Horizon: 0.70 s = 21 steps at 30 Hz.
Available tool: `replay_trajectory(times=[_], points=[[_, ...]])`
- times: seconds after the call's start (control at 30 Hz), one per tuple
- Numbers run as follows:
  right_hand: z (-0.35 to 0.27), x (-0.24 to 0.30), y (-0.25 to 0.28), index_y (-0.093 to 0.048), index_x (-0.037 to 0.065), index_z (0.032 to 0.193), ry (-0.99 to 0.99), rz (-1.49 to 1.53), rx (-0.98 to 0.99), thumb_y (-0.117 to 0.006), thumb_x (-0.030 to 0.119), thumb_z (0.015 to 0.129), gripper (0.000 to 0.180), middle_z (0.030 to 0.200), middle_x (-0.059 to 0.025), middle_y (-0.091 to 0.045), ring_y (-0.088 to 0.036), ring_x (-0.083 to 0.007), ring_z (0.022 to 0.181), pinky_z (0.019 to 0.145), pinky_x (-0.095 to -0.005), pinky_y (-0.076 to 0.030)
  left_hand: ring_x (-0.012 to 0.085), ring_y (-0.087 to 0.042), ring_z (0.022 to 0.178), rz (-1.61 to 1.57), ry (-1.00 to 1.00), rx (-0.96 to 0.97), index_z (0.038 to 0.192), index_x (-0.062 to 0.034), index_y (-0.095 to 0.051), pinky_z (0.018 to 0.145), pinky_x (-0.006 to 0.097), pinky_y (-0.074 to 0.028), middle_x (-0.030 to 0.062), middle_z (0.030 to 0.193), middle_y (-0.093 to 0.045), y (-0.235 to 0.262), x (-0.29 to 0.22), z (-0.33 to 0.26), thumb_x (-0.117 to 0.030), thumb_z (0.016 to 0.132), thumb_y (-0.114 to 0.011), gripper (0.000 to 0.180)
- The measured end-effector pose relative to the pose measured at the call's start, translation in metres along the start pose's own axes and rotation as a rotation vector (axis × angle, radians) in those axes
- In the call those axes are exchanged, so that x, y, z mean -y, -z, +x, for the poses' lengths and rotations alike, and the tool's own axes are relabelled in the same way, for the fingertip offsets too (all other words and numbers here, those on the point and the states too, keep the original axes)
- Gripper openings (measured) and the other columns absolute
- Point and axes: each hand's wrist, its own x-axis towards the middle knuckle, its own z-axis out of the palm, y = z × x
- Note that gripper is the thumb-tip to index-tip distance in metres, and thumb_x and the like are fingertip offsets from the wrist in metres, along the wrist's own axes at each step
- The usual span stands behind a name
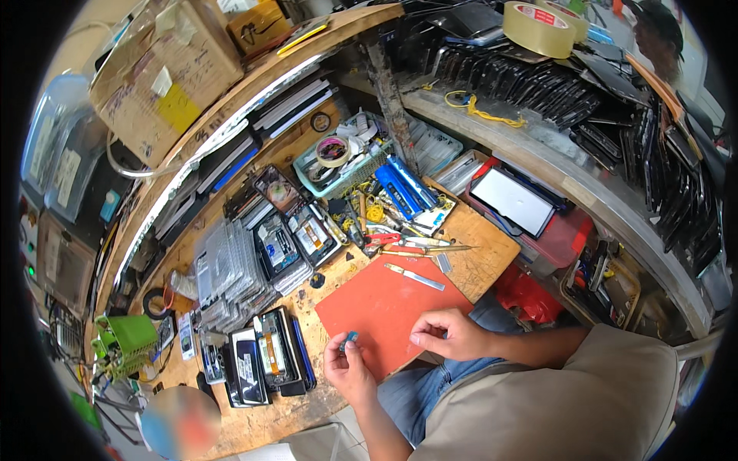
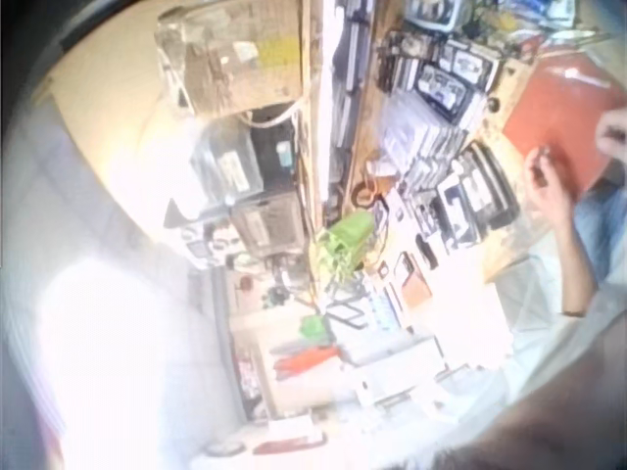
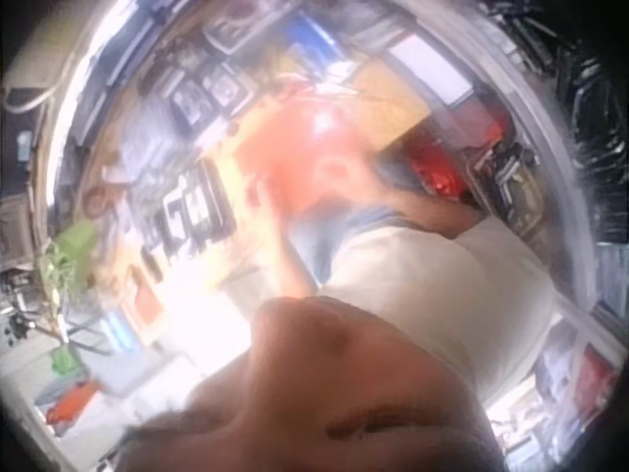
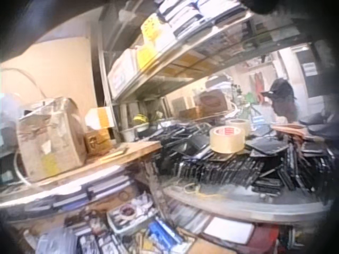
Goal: The person disassembles a smartphone, removes a small circuit board, applies tape to its contacts, places it on a metal plate, and uses a heat gun and tweezers to work on the component.
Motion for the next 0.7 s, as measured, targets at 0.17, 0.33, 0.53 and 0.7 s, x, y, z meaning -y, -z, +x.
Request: replay_trajectory(times=[0.17, 0.33, 0.53, 0.7], points=[[0.008, 0.001, -0.003, -0.069, 0.001, 0.095, 0.045, -0.067, 0.023, -0.073, 0.012, 0.1, 0.012, 0.081, -0.0013, -0.069, -0.061, -0.0059, 0.071, 0.062, -0.0271, -0.049, 0.0095, -0.066, 0.09, 0.064, -0.007, 0.027, 0.12, 0.002, -0.066, 0.079, 0.025, -0.056, 0.0076, 0.109, -0.07, 0.001, 0.001, -0.003, 0.0, 0.102, -0.067, 0.018], [0.008, 0.003, -0.01, -0.069, 0.001, 0.094, 0.011, -0.152, 0.091, -0.074, 0.011, 0.098, 0.012, 0.081, -0.0043, -0.07, -0.062, -0.0085, 0.069, 0.061, -0.0287, -0.05, 0.01, -0.066, 0.093, 0.073, -0.017, 0.079, 0.118, 0.0025, -0.065, 0.08, 0.024, -0.054, 0.0078, 0.109, -0.07, 0.001, 0.001, -0.005, 0.003, 0.101, -0.067, 0.017], [0.023, 0.013, -0.001, -0.071, 0.001, 0.096, 0.095, -0.256, 0.081, -0.074, 0.009, 0.097, 0.009, 0.079, -0.0043, -0.069, -0.062, -0.0108, 0.066, 0.06, -0.0304, -0.05, 0.0104, -0.063, 0.098, 0.113, -0.095, 0.124, 0.116, 0.0024, -0.062, 0.083, 0.025, -0.053, 0.0066, 0.106, -0.067, -0.005, -0.001, -0.007, 0.005, 0.1, -0.063, 0.017], [0.142, 0.011, 0.04, -0.073, 0.001, 0.116, 0.393, -0.524, 0.134, -0.067, 0.019, 0.099, 0.026, 0.092, -0.0174, -0.076, -0.074, -0.0263, 0.075, 0.067, -0.039, -0.056, 0.0132, -0.059, 0.087, 0.102, -0.092, 0.041, 0.106, -0.0019, -0.065, 0.077, 0.028, -0.049, 0.0063, 0.096, -0.06, -0.008, -0.003, -0.008, 0.004, 0.101, -0.053, 0.014]])
